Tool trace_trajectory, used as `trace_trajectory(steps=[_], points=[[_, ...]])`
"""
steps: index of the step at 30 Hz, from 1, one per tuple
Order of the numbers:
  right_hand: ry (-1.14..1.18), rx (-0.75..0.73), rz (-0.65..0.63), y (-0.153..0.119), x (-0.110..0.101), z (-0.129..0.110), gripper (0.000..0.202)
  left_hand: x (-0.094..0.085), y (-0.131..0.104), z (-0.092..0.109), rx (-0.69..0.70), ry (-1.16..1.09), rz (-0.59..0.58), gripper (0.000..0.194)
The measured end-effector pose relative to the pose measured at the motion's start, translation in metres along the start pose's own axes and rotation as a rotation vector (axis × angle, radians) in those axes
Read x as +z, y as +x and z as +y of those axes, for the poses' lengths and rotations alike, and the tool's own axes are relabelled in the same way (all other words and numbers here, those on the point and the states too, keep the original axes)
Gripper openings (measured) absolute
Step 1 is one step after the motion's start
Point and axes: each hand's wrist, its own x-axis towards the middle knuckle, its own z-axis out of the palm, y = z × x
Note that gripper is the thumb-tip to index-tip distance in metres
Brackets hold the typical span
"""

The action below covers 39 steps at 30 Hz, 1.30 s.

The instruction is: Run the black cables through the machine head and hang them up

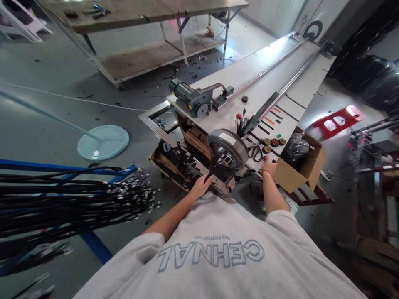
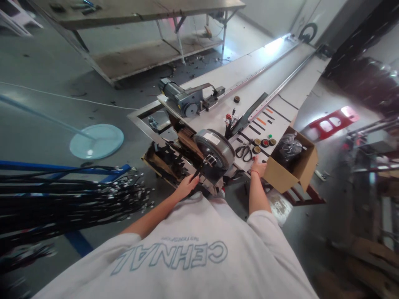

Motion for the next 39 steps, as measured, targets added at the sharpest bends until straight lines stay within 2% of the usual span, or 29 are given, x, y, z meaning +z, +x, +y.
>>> trace_trajectory(steps=[13, 21, 30, 39], points=[[0.012, -0.01, -0.002, -0.001, -0.003, -0.004, 0.069, 0.0, 0.0, 0.007, 0.038, 0.044, 0.009, 0.038], [-0.009, 0.013, 0.009, 0.001, -0.002, -0.005, 0.07, -0.011, 0.007, 0.005, 0.032, 0.139, 0.155, 0.031], [-0.007, -0.003, 0.027, 0.005, 0.002, -0.003, 0.068, -0.009, 0.001, 0.013, 0.042, 0.092, -0.021, 0.04], [-0.029, 0.002, 0.039, 0.008, 0.005, -0.001, 0.067, -0.005, 0.004, 0.006, 0.017, 0.057, -0.071, 0.036]])
